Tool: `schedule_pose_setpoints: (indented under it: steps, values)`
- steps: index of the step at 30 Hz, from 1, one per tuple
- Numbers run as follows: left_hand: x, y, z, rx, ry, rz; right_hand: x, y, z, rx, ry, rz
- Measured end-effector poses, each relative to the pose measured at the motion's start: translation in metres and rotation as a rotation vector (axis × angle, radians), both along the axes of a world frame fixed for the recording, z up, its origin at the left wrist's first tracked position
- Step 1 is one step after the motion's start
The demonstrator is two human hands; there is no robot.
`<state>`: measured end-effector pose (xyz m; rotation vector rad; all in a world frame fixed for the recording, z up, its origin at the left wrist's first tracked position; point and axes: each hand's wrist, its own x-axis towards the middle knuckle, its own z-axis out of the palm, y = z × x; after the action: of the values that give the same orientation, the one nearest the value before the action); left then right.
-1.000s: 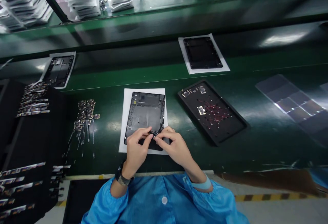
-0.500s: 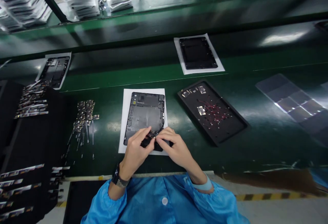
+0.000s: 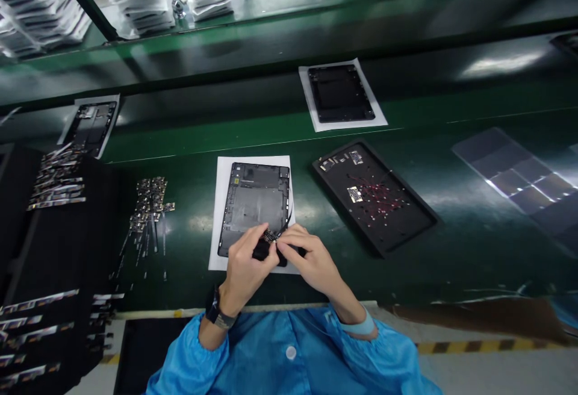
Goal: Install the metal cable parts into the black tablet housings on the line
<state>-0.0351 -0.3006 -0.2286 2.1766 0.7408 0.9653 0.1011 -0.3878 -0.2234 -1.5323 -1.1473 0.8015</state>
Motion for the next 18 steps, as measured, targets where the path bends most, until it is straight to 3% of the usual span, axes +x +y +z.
schedule_pose_setpoints:
  steps: [11, 18]
  values:
    - [-0.0005, -0.003, -0.0051, -0.026, -0.02, 0.031, 0.0004, 0.0006, 0.0019, -0.012, 0.01, -0.004]
    - [-0.0011, -0.001, -0.0031, -0.05, -0.048, -0.03, 0.0003, 0.0016, 0.0041, 0.007, 0.014, -0.007]
